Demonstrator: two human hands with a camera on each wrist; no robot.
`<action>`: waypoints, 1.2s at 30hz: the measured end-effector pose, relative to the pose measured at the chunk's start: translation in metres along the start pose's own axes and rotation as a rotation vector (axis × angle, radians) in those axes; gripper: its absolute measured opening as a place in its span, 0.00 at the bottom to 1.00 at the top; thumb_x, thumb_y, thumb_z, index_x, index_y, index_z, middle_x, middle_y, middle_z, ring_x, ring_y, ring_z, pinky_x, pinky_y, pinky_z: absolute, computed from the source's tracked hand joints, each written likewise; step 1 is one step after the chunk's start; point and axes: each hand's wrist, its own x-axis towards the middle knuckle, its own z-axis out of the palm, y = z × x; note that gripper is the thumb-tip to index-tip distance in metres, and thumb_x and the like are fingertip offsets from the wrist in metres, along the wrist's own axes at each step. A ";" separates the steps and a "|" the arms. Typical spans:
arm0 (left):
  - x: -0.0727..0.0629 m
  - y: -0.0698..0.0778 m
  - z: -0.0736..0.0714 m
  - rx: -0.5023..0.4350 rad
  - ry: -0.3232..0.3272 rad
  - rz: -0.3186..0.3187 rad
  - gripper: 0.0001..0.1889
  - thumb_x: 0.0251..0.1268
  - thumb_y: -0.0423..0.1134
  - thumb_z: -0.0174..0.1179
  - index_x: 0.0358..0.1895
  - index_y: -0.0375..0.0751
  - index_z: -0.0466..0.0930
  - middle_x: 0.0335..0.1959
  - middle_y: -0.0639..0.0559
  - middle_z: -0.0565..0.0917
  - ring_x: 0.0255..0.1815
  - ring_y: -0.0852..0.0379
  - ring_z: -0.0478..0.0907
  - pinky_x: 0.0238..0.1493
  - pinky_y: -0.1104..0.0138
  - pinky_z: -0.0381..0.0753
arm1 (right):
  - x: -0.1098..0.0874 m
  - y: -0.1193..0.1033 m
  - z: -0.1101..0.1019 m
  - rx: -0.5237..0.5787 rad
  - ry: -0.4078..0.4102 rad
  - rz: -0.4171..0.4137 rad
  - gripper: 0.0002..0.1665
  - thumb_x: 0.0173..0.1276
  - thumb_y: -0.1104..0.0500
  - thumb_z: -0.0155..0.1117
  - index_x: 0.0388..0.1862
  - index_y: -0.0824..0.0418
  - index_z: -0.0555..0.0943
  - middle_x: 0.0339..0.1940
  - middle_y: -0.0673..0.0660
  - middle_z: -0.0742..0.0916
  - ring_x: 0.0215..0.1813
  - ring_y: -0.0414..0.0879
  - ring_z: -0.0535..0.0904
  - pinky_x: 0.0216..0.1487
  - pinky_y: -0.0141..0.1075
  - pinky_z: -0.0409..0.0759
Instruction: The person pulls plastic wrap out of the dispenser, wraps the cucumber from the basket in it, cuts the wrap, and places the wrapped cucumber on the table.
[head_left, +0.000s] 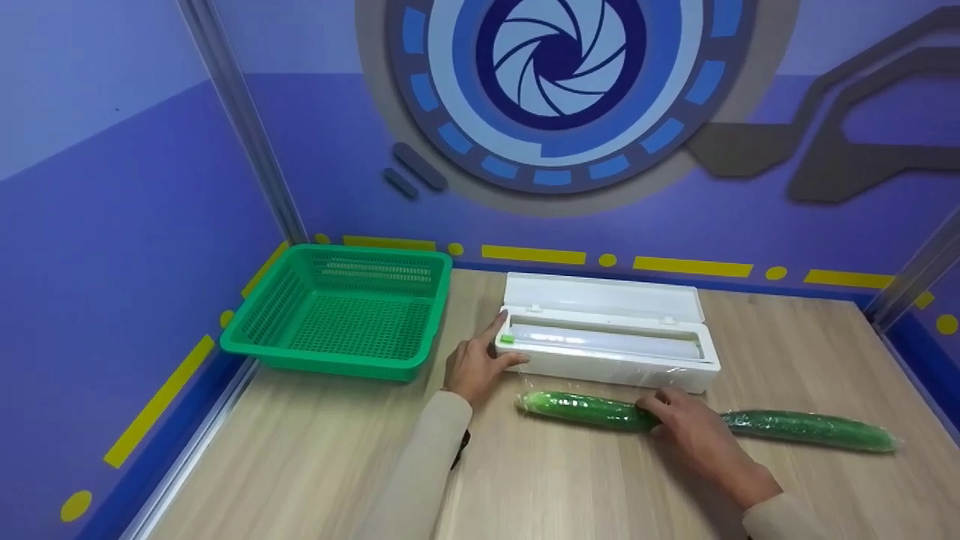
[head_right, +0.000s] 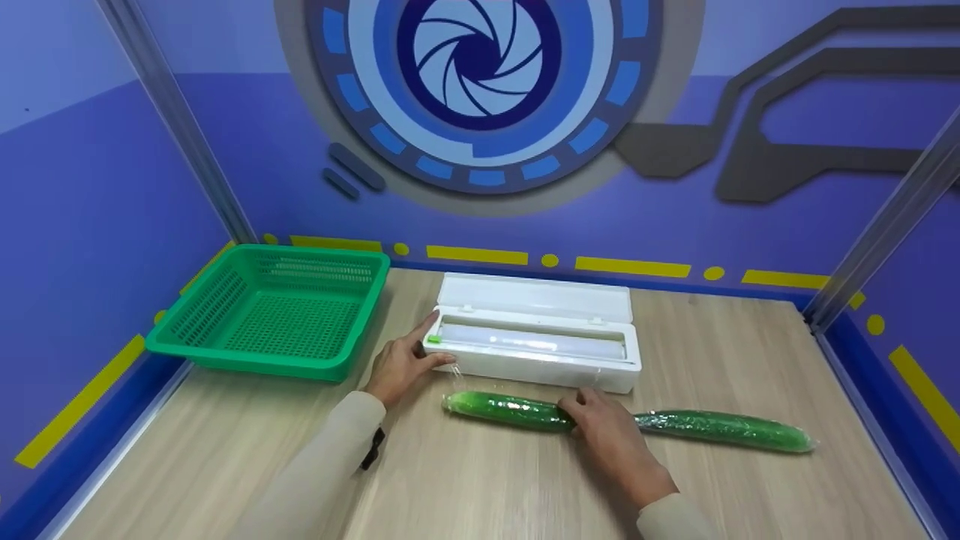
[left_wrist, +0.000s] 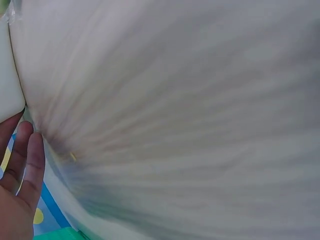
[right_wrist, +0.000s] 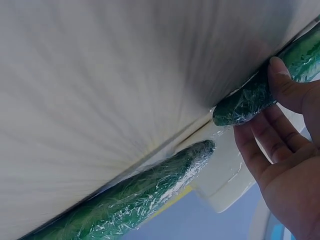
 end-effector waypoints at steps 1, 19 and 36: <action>0.000 0.000 0.000 0.008 -0.004 -0.003 0.47 0.59 0.62 0.75 0.81 0.57 0.68 0.22 0.61 0.66 0.26 0.62 0.64 0.29 0.66 0.65 | 0.000 0.000 0.000 0.001 0.002 -0.005 0.32 0.47 0.71 0.86 0.52 0.55 0.85 0.41 0.55 0.83 0.39 0.50 0.81 0.38 0.46 0.84; 0.003 0.001 -0.013 0.092 -0.052 0.023 0.47 0.58 0.66 0.73 0.81 0.55 0.69 0.17 0.62 0.60 0.22 0.64 0.56 0.27 0.66 0.60 | 0.009 -0.004 -0.008 -0.010 -0.092 0.012 0.30 0.50 0.71 0.84 0.50 0.54 0.85 0.40 0.54 0.82 0.38 0.49 0.80 0.35 0.45 0.82; 0.002 0.000 -0.005 0.025 -0.006 0.042 0.47 0.56 0.63 0.76 0.80 0.53 0.71 0.19 0.61 0.56 0.23 0.62 0.55 0.27 0.66 0.60 | 0.010 0.003 -0.017 0.011 -0.186 -0.028 0.27 0.53 0.70 0.84 0.47 0.52 0.81 0.43 0.53 0.81 0.38 0.46 0.77 0.35 0.46 0.81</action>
